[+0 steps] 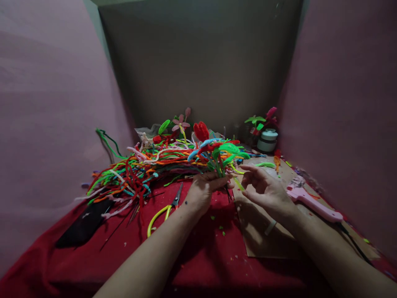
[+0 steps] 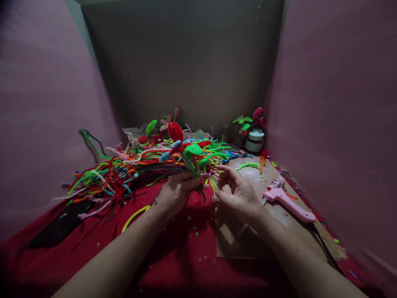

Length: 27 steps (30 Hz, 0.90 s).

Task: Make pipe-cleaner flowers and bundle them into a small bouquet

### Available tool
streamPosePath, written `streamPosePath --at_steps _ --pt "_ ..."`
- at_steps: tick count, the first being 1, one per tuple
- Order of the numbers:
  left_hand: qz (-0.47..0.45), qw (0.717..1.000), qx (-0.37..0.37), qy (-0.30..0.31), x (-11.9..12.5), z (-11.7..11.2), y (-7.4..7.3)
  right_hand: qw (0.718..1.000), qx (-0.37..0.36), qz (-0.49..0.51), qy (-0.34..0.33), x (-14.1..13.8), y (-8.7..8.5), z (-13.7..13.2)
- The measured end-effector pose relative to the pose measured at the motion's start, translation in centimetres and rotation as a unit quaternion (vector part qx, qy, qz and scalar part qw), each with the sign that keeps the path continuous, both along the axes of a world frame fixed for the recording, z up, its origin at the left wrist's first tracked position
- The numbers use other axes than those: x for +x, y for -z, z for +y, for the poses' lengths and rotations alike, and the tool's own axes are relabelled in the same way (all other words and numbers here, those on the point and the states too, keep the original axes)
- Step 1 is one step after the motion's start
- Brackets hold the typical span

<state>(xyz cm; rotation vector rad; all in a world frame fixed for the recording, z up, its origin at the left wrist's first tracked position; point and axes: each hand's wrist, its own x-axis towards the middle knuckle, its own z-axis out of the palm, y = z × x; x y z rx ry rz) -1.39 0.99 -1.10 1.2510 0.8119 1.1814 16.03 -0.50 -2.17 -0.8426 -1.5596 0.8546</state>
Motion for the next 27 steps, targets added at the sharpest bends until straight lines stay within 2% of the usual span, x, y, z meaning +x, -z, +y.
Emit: streamPosePath --at_steps 9,14,18,22,27 --pt "0.037 0.999 -0.019 -0.020 0.0 -0.7 -1.3 0.995 0.066 -0.078 0.009 0.1 0.0 -0.3" --pt "0.023 0.999 -0.015 -0.042 0.1 -0.5 -1.2 0.993 0.075 -0.089 0.012 0.2 -0.1 -0.4" --pt "-0.002 0.999 0.006 -0.049 -0.1 0.0 -0.6 0.995 0.058 -0.078 0.015 0.3 -0.1 -0.4" --pt "-0.007 1.000 0.005 -0.014 -0.3 0.3 -0.1 0.999 0.023 -0.040 0.006 0.4 -0.1 -0.3" --pt "-0.018 1.000 -0.007 0.025 0.0 0.1 0.3 0.996 -0.073 0.051 -0.028 0.5 -0.3 -0.2"
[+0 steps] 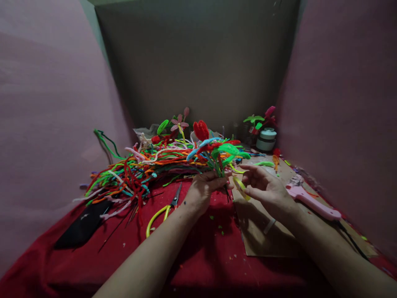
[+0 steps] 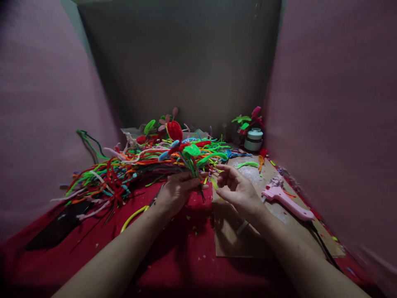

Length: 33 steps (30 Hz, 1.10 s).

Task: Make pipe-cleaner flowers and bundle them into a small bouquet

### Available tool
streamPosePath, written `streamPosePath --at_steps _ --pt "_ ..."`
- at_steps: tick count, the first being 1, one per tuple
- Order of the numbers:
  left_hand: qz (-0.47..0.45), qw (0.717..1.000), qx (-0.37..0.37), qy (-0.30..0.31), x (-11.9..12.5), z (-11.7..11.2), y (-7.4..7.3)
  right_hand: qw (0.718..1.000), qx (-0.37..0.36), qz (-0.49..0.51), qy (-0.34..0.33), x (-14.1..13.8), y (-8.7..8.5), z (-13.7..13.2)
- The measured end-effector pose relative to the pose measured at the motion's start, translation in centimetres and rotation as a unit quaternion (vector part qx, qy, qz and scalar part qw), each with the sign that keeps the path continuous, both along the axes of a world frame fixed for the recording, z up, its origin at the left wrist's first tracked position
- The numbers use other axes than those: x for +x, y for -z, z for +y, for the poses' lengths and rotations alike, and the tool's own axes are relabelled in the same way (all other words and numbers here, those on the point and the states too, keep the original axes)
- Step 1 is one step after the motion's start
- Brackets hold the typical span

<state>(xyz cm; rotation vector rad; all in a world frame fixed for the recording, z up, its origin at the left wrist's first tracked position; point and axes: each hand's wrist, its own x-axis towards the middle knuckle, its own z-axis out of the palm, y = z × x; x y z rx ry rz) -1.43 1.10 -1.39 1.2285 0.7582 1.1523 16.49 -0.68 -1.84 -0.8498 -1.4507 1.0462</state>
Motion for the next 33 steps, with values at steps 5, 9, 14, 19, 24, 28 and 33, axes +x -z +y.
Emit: streamPosePath --at_steps 5,9,14,19,24,28,33 --pt "-0.016 1.000 -0.010 0.025 0.2 0.0 0.2 0.998 -0.051 0.039 -0.023 0.0 0.1 0.1" --pt "-0.010 1.000 0.004 0.018 0.2 -0.2 0.0 0.997 -0.056 0.035 -0.029 0.0 0.2 0.1" --pt "-0.038 0.999 -0.005 -0.013 0.0 -0.3 -0.7 0.992 -0.092 0.084 -0.037 0.2 -0.1 0.2" --pt "-0.057 0.998 -0.007 -0.028 -0.2 0.1 -0.8 0.985 -0.120 0.121 -0.027 0.4 -0.3 0.4" --pt "-0.091 0.992 -0.081 0.027 -0.1 0.4 0.0 0.980 -0.137 0.141 -0.038 0.6 -0.2 0.4" --pt "-0.134 0.968 -0.211 0.025 -0.1 0.4 0.3 0.986 -0.099 0.133 -0.034 0.7 0.1 0.6" --pt "-0.175 0.949 -0.256 0.057 0.0 0.4 0.2 0.983 -0.077 0.161 -0.048 0.6 0.5 0.7"
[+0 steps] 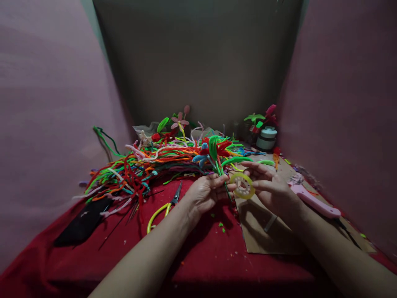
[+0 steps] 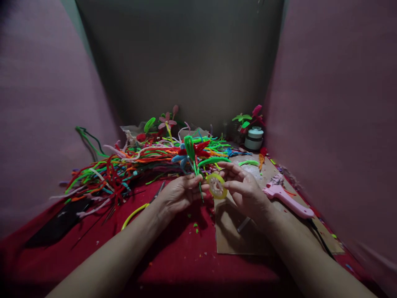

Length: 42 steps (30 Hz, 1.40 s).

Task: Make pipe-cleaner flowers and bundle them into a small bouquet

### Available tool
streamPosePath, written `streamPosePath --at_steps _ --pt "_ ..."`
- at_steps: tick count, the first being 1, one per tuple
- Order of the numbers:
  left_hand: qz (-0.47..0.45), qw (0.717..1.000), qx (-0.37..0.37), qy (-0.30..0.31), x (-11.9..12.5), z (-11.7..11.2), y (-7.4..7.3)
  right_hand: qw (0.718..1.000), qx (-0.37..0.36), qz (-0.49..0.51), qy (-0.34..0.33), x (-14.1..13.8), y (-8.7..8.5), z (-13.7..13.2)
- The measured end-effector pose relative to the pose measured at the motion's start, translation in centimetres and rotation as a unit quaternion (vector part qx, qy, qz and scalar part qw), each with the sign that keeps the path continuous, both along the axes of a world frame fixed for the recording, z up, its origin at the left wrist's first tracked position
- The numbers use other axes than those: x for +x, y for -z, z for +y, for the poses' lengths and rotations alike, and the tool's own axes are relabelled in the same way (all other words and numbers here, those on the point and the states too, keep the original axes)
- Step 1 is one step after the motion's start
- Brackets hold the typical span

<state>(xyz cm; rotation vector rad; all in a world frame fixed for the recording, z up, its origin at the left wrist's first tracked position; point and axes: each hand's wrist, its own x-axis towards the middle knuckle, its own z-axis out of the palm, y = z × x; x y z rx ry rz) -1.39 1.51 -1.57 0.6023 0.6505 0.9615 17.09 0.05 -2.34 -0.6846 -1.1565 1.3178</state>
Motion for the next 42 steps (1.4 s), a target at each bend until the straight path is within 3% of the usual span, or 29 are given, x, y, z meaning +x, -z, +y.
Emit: streamPosePath --at_steps 4,8,10,13,15,17,21,26,29,33,36,40,42 --pt "0.025 0.999 0.026 -0.014 0.2 -0.4 -0.5 0.999 0.003 -0.020 -0.027 0.0 0.1 -0.1" --pt "0.054 0.994 0.100 -0.008 0.4 -0.9 -0.6 0.988 0.029 -0.150 -0.003 -0.2 -0.1 -0.4" --pt "0.064 0.990 0.125 -0.008 0.4 -0.9 -0.3 0.963 0.079 -0.250 0.061 -0.5 -0.1 -0.6" --pt "0.090 0.986 0.139 -0.009 0.5 -0.8 0.1 0.895 0.186 -0.371 0.163 -0.9 -0.1 -0.8" --pt "0.106 0.984 0.141 -0.007 0.6 -0.8 0.3 0.861 0.235 -0.403 0.203 -1.2 -0.1 -1.0" --pt "0.113 0.984 0.139 -0.007 0.7 -0.9 0.3 0.851 0.249 -0.408 0.219 -1.4 -0.1 -1.1" --pt "0.118 0.983 0.140 -0.020 0.9 -1.2 0.0 0.859 0.201 -0.399 0.249 -1.6 -0.3 -1.4" --pt "0.119 0.983 0.135 -0.030 0.9 -1.3 -0.2 0.914 0.103 -0.320 0.226 -1.6 -0.5 -1.4" --pt "0.123 0.983 0.132 -0.029 0.9 -1.3 0.0 0.922 0.116 -0.293 0.224 -1.4 -0.2 -1.2" --pt "0.110 0.985 0.134 -0.009 1.0 -1.2 0.2 0.911 0.192 -0.288 0.225 -1.4 -0.1 -1.7" --pt "0.093 0.984 0.147 -0.033 0.8 -1.0 0.1 0.916 0.218 -0.248 0.229 -1.5 -0.7 -2.5" --pt "0.065 0.984 0.155 -0.061 0.3 -0.8 -0.4 0.924 0.194 -0.182 0.273 -1.1 -1.0 -2.4" --pt "0.055 0.985 0.154 -0.058 0.1 -0.8 -0.6 0.943 0.148 -0.175 0.242 -0.8 -0.6 -1.7"
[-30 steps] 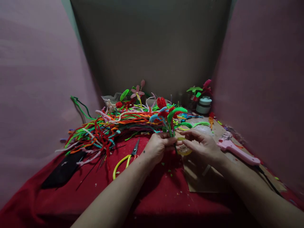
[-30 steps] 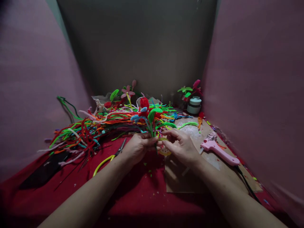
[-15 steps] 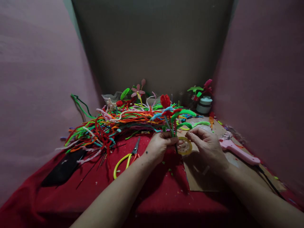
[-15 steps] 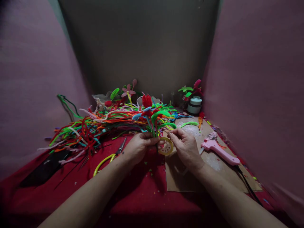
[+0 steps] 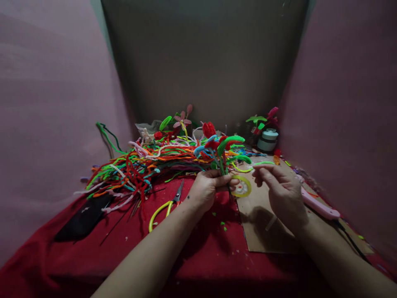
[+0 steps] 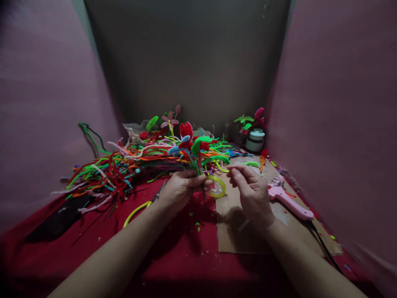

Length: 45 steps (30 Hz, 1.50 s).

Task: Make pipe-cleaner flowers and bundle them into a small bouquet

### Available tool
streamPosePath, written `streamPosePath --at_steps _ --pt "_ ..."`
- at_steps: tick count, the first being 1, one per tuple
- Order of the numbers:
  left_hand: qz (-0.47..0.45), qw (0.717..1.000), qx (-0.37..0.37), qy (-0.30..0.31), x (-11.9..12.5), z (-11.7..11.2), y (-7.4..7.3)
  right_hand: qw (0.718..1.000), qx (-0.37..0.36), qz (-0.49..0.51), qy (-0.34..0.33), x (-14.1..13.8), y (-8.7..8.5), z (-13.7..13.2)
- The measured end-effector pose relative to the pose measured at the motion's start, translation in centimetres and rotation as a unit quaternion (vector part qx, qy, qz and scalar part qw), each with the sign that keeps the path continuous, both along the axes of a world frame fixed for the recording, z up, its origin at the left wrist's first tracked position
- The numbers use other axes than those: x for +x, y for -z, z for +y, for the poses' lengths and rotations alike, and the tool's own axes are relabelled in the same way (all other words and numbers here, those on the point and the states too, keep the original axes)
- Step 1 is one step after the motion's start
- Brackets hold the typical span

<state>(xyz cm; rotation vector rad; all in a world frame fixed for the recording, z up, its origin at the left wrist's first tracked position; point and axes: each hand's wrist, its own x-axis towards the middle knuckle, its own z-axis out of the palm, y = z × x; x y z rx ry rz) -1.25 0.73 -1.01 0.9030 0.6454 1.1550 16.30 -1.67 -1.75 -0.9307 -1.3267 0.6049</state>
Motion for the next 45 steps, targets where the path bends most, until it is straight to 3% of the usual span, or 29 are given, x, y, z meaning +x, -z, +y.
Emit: streamPosePath --at_steps 5,7,16,24,29,33,39,45 --pt "-0.007 1.000 0.010 0.019 -0.1 -0.1 -0.2 0.967 -0.151 0.054 -0.195 0.2 0.9 1.2" --pt "-0.004 0.999 0.016 0.032 -0.1 -0.1 -0.1 0.950 -0.184 0.082 -0.240 0.0 0.8 1.1" --pt "0.024 0.995 0.006 0.100 0.2 -0.2 0.0 0.919 -0.222 0.144 -0.291 0.3 -0.2 0.9" --pt "0.040 0.988 -0.017 0.145 0.1 -0.3 0.2 0.891 -0.269 0.122 -0.345 0.6 -0.4 0.8" --pt "0.053 0.990 -0.017 0.132 0.2 -0.3 0.1 0.905 -0.242 0.075 -0.342 0.6 -0.1 0.7" --pt "0.046 0.993 -0.027 0.103 0.3 -0.3 -0.2 0.939 -0.202 0.049 -0.275 0.5 0.5 0.9" --pt "0.049 0.995 -0.018 0.087 0.3 -0.1 0.4 0.989 -0.068 -0.032 -0.124 0.1 0.4 0.7" --pt "0.018 0.998 -0.012 0.067 0.4 -0.2 0.5 0.983 0.098 -0.150 -0.049 -0.4 -0.8 -0.9"
